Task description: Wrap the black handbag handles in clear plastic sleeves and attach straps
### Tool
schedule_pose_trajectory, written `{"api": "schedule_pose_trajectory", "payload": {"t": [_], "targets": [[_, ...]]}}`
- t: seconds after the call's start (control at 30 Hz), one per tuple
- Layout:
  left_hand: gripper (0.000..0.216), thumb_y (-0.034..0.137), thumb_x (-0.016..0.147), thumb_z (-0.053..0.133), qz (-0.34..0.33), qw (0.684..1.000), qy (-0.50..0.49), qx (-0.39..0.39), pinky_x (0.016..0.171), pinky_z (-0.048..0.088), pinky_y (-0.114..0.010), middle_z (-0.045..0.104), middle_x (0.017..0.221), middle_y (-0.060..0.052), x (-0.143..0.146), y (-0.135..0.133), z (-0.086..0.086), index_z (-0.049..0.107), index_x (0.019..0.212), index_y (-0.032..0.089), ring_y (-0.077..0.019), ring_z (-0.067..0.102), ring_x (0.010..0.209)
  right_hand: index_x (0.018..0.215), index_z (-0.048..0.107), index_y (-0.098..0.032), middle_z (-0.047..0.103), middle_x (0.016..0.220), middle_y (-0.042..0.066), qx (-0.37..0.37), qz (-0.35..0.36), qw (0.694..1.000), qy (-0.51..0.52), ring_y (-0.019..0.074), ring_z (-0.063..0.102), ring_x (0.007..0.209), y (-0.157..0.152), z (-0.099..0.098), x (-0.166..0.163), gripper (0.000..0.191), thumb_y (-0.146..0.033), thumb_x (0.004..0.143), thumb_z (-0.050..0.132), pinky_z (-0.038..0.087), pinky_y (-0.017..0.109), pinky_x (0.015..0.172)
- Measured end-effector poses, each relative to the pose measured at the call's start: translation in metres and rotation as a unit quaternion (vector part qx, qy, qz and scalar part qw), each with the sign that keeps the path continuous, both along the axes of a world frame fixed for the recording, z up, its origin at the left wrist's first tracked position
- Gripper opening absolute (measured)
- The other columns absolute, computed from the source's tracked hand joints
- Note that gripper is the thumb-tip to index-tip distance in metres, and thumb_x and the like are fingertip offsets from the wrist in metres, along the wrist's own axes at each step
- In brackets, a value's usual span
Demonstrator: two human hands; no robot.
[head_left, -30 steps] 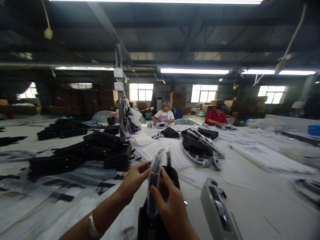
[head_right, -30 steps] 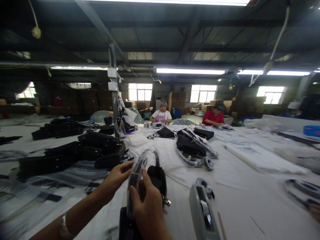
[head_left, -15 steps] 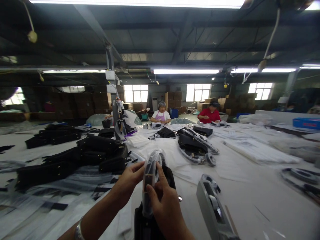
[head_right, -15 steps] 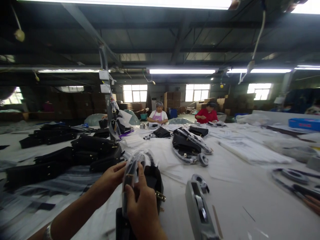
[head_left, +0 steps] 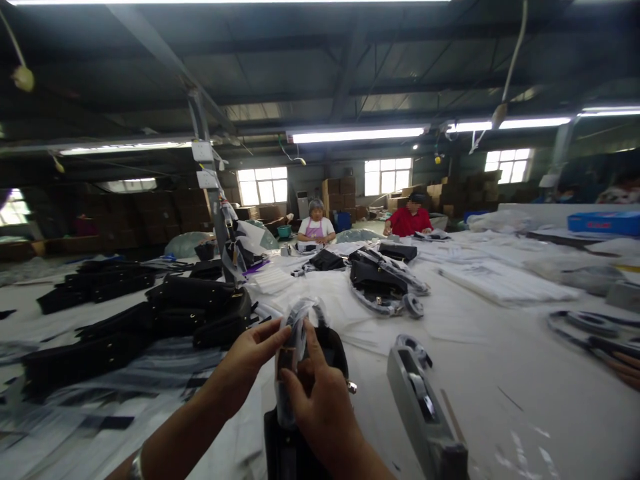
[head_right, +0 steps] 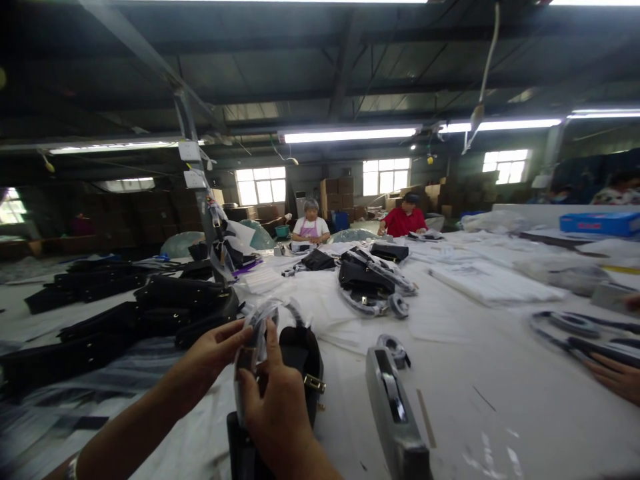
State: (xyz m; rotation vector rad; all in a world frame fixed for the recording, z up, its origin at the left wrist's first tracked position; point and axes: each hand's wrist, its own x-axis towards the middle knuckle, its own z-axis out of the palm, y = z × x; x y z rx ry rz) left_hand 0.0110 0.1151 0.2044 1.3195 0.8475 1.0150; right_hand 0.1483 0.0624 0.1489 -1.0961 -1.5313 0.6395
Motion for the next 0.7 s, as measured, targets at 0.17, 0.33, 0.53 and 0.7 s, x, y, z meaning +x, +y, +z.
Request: {"api": "schedule_pose_trajectory", "payload": {"t": [0.17,0.33,0.53,0.7], "targets": [[0.040,0.040,0.081,0.073,0.010,0.999,0.038,-0.007,0.077,0.049,-0.025,0.077,0.100,-0.008,0.002,0.001,0.003,0.071,0.114,0.016,-0.0206,0.069,0.087,0.152,0.023,-0.020,0.070,0.069,-0.002,-0.004,0.004,1.000,-0.015,0.0167,0.064,0.056,0.003,0.002,0.002,0.074,-0.019,0.085,0.056,0.045,0.025,0.056],[0.042,0.037,0.081,0.074,0.039,0.999,0.023,-0.025,0.076,0.051,-0.024,0.076,0.103,-0.007,0.005,-0.001,-0.001,0.068,0.118,0.016,-0.0196,0.070,0.086,0.152,0.022,-0.029,0.073,0.077,-0.003,0.011,0.036,0.999,0.029,0.0154,0.064,0.055,0.001,-0.013,0.000,0.078,-0.021,0.084,0.060,0.048,0.024,0.056],[0.058,0.033,0.074,0.081,0.127,0.985,-0.012,-0.115,0.072,0.054,-0.022,0.078,0.096,-0.003,-0.010,-0.008,0.003,0.061,0.124,0.013,-0.0201,0.071,0.087,0.113,0.064,-0.022,0.073,0.078,0.001,-0.028,-0.096,0.984,0.144,0.0139,0.065,0.053,0.012,-0.066,0.046,0.029,-0.037,0.095,0.048,0.052,0.023,0.055],[0.062,0.033,0.069,0.083,0.272,0.951,-0.040,-0.143,0.065,0.058,-0.021,0.079,0.095,0.001,-0.047,-0.006,-0.010,0.061,0.126,0.021,-0.0220,0.070,0.094,0.101,0.071,-0.015,0.074,0.101,0.012,-0.109,-0.207,0.971,0.049,0.0254,0.070,0.089,0.056,-0.127,0.104,0.026,-0.023,0.085,0.052,0.055,0.036,0.083]]}}
